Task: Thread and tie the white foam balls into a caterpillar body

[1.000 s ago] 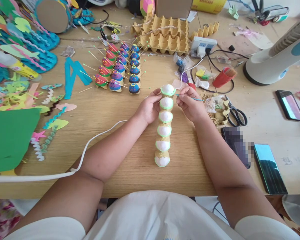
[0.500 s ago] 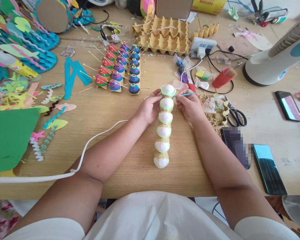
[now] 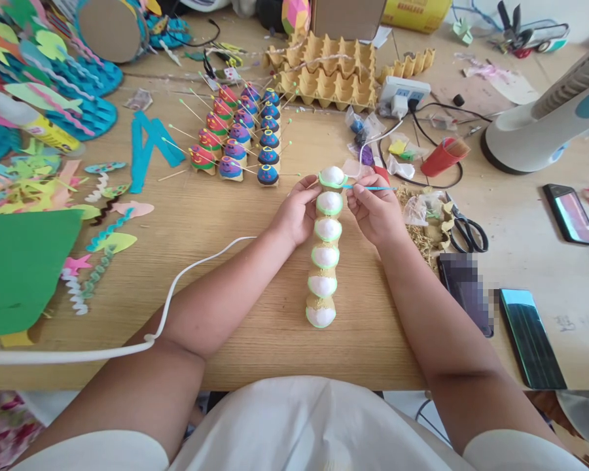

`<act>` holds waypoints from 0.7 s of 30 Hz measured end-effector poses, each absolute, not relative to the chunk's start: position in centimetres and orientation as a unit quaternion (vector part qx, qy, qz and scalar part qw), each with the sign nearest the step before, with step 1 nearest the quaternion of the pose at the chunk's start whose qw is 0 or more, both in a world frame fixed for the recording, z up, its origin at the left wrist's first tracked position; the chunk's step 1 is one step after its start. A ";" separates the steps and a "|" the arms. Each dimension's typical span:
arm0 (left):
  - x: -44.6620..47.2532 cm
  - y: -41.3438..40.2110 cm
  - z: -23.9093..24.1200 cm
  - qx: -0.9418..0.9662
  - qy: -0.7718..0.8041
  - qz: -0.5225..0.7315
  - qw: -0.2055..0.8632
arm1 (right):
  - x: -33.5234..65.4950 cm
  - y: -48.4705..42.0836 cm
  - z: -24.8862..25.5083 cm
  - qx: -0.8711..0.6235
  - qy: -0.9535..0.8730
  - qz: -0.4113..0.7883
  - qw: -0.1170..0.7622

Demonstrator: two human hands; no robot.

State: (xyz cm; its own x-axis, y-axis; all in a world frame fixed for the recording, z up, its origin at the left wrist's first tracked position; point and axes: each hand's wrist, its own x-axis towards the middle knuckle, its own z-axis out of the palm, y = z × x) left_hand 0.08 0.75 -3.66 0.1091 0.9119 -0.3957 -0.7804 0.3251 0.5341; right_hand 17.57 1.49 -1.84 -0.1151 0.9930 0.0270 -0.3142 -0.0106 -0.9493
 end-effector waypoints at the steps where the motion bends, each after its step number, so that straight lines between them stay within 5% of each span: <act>1: 0.1 0.8 -3.7 0.094 0.341 0.572 0.740 | 17.6 1.5 -1.8 -0.382 -0.446 0.598 0.545; 21: 0.1 1.2 -4.3 0.065 0.315 0.574 0.753 | 16.7 1.5 -2.2 -0.397 -0.496 0.512 0.578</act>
State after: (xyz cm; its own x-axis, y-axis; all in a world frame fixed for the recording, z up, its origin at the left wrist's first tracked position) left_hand 0.10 1.16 -4.32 0.1420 0.9051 -0.4008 -0.8237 0.3326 0.4592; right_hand 16.71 1.48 -2.16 -0.0156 0.9858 0.1669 -0.1990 0.1605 -0.9668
